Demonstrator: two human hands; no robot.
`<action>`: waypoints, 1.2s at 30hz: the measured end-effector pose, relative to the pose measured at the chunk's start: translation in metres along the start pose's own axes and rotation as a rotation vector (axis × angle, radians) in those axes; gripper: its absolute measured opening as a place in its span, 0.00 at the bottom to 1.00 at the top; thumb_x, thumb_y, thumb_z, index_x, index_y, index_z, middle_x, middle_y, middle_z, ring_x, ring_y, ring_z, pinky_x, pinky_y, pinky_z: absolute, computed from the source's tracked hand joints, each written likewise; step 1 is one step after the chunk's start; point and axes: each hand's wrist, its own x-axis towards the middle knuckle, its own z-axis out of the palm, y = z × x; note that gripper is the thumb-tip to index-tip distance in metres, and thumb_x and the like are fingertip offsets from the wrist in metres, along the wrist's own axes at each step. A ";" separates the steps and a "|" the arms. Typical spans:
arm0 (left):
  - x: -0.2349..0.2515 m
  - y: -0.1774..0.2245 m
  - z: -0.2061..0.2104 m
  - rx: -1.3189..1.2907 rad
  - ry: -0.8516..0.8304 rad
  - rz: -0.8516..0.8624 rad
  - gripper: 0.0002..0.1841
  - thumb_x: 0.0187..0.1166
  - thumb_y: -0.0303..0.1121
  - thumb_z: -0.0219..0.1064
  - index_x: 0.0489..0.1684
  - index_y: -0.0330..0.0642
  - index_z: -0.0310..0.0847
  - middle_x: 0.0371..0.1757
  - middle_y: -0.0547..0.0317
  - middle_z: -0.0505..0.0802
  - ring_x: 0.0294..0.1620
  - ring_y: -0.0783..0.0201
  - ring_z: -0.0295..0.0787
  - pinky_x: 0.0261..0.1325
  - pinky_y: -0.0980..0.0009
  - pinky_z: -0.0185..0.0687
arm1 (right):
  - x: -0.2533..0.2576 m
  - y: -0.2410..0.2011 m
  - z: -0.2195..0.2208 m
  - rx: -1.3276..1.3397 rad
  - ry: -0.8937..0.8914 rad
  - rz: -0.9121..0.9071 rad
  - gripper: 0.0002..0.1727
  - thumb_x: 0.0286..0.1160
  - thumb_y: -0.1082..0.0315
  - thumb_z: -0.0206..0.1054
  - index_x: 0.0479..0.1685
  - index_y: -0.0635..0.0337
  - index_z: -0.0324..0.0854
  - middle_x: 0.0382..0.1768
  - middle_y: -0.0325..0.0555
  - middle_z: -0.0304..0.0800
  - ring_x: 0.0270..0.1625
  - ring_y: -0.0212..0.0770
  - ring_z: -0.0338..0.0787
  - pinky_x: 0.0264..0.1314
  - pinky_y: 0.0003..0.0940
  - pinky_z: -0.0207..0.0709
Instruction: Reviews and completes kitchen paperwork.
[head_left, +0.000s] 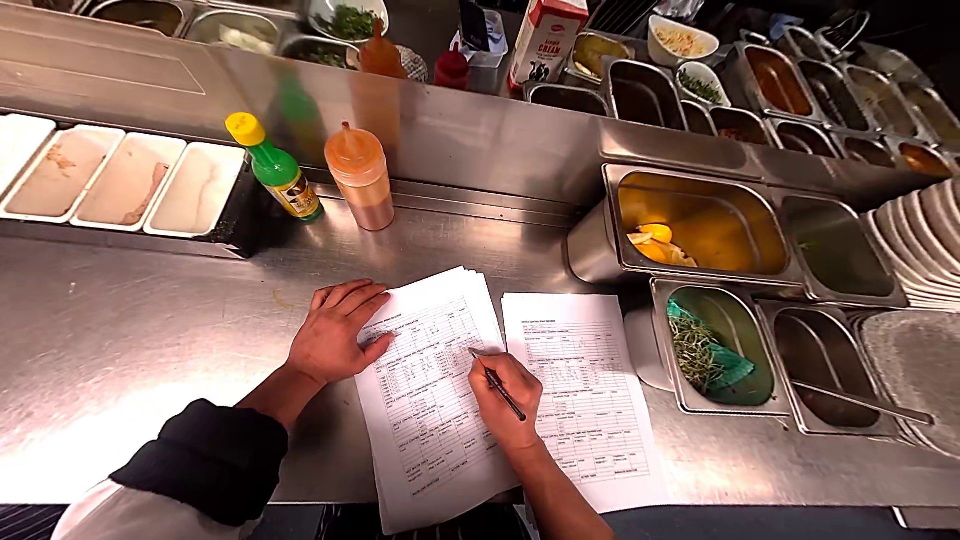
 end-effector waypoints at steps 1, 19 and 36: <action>-0.001 0.000 0.000 0.000 -0.002 0.000 0.34 0.73 0.64 0.57 0.68 0.50 0.87 0.75 0.59 0.87 0.80 0.52 0.77 0.76 0.45 0.67 | 0.000 0.000 0.000 -0.006 -0.003 0.004 0.06 0.62 0.73 0.71 0.21 0.59 0.89 0.22 0.39 0.90 0.26 0.26 0.87 0.28 0.19 0.82; -0.001 -0.001 0.000 -0.008 0.008 0.009 0.34 0.74 0.64 0.57 0.67 0.50 0.88 0.74 0.60 0.88 0.80 0.53 0.77 0.77 0.46 0.67 | 0.003 0.004 -0.003 0.020 0.028 0.060 0.06 0.61 0.73 0.71 0.20 0.60 0.89 0.21 0.38 0.89 0.24 0.24 0.86 0.26 0.17 0.81; -0.001 0.000 0.000 -0.007 0.014 0.004 0.34 0.72 0.64 0.58 0.67 0.50 0.88 0.74 0.59 0.88 0.79 0.52 0.77 0.76 0.45 0.67 | 0.000 0.005 -0.004 0.018 0.030 0.077 0.05 0.62 0.73 0.71 0.22 0.60 0.90 0.22 0.38 0.90 0.25 0.24 0.87 0.27 0.18 0.82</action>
